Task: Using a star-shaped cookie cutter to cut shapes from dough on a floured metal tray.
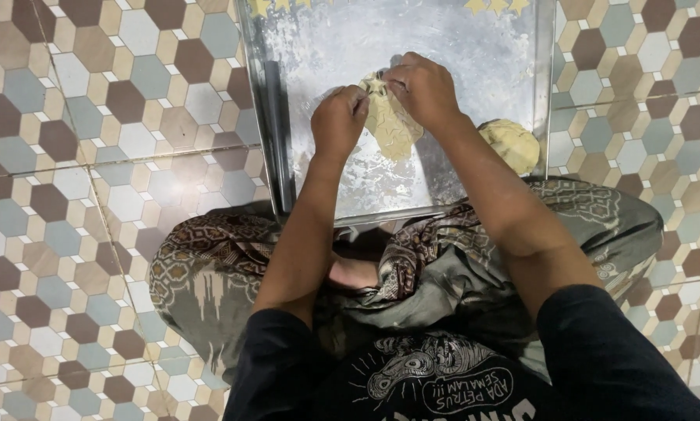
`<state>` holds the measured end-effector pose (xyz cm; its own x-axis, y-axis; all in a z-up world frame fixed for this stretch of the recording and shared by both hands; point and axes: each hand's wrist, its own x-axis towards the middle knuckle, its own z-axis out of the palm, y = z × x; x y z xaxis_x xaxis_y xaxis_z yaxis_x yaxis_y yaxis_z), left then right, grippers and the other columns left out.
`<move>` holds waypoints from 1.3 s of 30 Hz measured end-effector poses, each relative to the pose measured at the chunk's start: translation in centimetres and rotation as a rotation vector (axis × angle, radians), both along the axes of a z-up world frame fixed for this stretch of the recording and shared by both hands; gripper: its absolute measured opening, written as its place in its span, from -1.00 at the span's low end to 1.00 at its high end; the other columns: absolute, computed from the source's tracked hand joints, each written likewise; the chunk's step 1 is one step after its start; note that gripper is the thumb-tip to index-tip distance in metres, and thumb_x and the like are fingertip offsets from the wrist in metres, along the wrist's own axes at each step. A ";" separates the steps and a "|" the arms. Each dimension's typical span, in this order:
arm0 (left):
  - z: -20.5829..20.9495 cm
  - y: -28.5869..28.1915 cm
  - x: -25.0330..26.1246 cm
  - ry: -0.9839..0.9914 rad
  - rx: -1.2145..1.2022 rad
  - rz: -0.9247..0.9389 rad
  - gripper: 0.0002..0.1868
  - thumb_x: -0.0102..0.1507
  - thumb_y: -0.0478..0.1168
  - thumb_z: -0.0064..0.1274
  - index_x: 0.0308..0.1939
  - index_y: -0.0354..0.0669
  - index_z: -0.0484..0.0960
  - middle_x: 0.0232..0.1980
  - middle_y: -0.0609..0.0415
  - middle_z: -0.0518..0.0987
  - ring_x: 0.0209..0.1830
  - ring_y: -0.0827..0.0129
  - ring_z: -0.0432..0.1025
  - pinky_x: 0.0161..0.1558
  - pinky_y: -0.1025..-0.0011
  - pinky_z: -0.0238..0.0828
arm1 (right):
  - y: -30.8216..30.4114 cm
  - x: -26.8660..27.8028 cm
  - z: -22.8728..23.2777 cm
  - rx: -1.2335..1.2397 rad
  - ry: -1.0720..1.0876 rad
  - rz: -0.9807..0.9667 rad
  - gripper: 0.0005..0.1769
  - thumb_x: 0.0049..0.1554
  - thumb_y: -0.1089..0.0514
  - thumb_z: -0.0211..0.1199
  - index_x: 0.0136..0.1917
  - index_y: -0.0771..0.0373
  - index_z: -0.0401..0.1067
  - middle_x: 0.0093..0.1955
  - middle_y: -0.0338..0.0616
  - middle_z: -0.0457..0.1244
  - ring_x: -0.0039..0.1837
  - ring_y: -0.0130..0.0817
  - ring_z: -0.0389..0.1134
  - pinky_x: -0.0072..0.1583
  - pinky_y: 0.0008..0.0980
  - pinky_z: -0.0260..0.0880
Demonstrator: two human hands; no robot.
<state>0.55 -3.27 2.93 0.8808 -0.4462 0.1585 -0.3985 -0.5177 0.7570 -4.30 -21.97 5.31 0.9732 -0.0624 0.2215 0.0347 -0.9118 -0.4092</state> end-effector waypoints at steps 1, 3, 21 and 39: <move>0.1 0.0 0.0 -0.001 0.000 0.001 -0.94 0.19 -0.29 0.20 -0.27 -0.10 0.69 -0.43 0.17 0.53 -0.49 0.36 0.37 -0.40 0.36 0.34 | 0.0 0.0 0.0 0.000 -0.001 0.001 -0.80 0.04 0.31 0.45 -0.03 0.17 0.68 -0.09 -0.22 0.36 -0.17 -0.28 0.34 -0.11 -0.29 0.33; 0.2 0.1 -0.1 0.024 -0.006 0.003 -0.94 0.19 -0.29 0.21 -0.26 -0.09 0.70 -0.43 0.18 0.52 -0.48 0.36 0.36 -0.39 0.36 0.34 | -0.1 0.0 -0.1 0.000 -0.012 0.001 -0.80 0.04 0.31 0.47 -0.03 0.15 0.68 -0.08 -0.24 0.36 -0.17 -0.28 0.35 -0.11 -0.30 0.34; -0.2 -0.6 1.4 -0.021 0.101 -0.049 -0.59 0.17 -0.40 0.11 0.09 -0.03 0.64 -0.12 0.13 0.56 -0.24 0.28 0.50 -0.19 0.31 0.46 | 0.5 -0.6 0.9 0.076 0.003 -0.072 -0.80 0.07 0.33 0.42 -0.01 0.18 0.68 -0.17 -0.25 0.36 -0.25 -0.37 0.29 -0.16 -0.35 0.33; 0.0 -0.7 1.7 -0.068 0.071 0.002 -0.87 0.18 -0.31 0.23 -0.22 -0.08 0.63 -0.31 0.16 0.53 -0.42 0.31 0.44 -0.32 0.30 0.42 | 0.2 0.1 0.1 -0.004 -0.080 0.020 -0.83 0.05 0.30 0.47 -0.04 0.19 0.68 -0.09 -0.24 0.36 -0.15 -0.32 0.34 -0.11 -0.33 0.34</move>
<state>2.27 -3.94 2.90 0.8702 -0.4564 0.1856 -0.4462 -0.5701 0.6898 -4.17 -21.77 5.36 0.9532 -0.0422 0.2993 0.0855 -0.9122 -0.4008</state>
